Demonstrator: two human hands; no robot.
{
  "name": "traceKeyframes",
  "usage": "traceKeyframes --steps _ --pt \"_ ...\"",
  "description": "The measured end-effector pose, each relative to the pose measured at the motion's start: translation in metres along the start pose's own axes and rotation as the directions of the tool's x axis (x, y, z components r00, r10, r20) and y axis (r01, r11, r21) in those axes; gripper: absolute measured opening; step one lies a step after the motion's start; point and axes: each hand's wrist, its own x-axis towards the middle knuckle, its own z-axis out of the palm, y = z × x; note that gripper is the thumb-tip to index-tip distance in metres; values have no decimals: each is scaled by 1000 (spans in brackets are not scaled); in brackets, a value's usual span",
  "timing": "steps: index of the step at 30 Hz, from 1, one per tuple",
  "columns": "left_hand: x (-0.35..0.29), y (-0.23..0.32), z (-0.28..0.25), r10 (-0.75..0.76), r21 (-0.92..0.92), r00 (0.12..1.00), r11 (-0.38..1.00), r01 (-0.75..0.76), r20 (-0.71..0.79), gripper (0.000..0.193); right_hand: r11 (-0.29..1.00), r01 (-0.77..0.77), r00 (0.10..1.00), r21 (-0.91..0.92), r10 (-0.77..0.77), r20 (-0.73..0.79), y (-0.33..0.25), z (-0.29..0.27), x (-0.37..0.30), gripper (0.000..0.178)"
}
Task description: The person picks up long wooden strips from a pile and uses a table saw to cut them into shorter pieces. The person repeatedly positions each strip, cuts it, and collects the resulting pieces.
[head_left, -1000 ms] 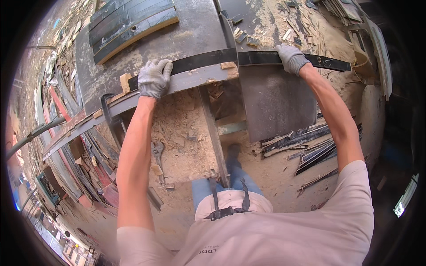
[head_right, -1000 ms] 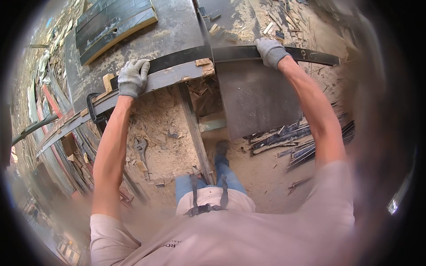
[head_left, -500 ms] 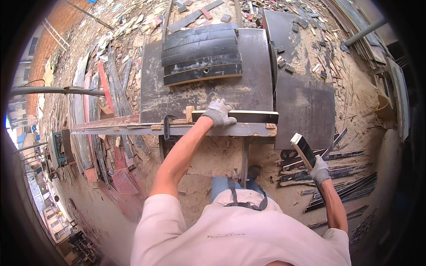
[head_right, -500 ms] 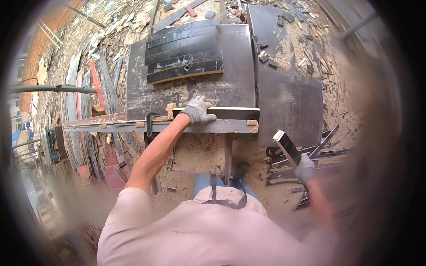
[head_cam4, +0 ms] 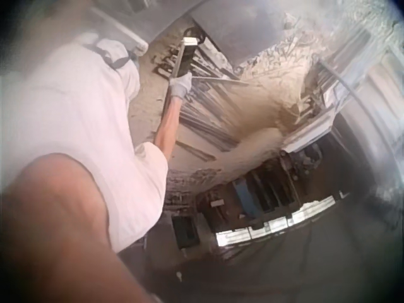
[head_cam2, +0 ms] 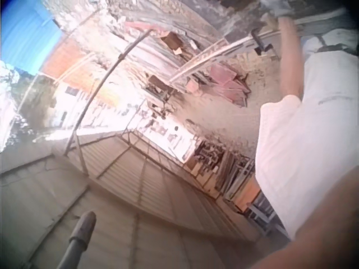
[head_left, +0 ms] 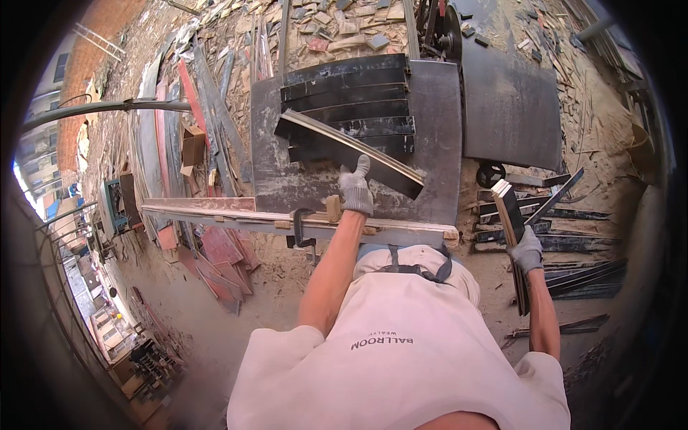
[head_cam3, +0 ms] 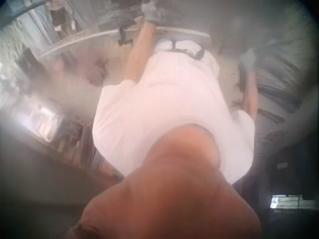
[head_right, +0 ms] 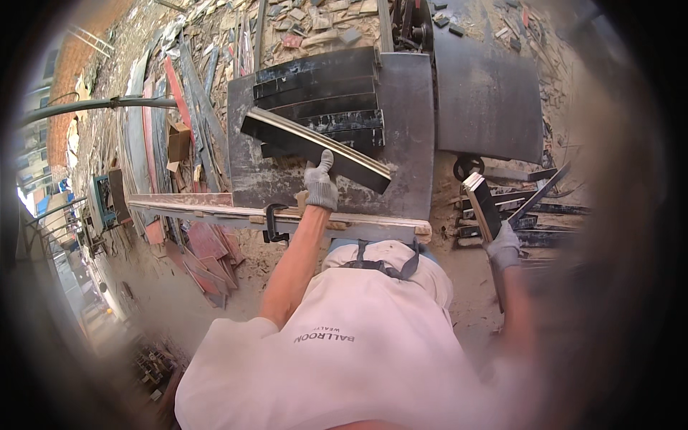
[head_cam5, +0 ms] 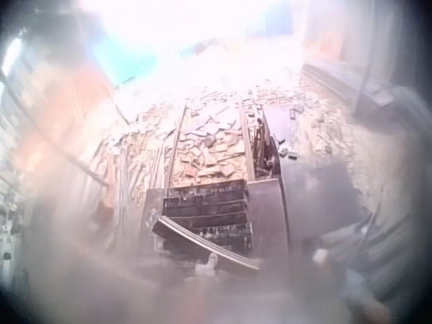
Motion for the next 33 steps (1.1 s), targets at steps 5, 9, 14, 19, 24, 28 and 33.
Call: traceKeyframes --steps 5,9,14,19,24,28,33 --pt "0 -18 -15 -449 -251 808 892 377 -382 79 991 126 992 -42 -125 12 -16 -14 51 62" --pt "18 -29 -18 -441 -117 780 892 437 -444 78 972 211 977 -105 -205 65 -49 -32 60 57" --pt "67 10 -43 -464 506 876 729 461 -131 80 900 390 921 -197 -383 72 -69 -23 56 48" --pt "57 16 -38 -532 788 847 514 339 -17 82 784 542 839 -303 -524 147 -133 -5 46 40" --pt "-25 21 -33 -336 834 780 376 -403 528 77 715 640 769 -283 -599 224 -214 18 35 38" --pt "-25 36 -57 -365 847 850 508 -160 380 49 673 698 715 -243 -671 195 -249 43 23 31" --pt "-18 29 -71 -346 856 861 485 -176 373 47 632 746 655 -211 -753 62 -180 28 30 76"
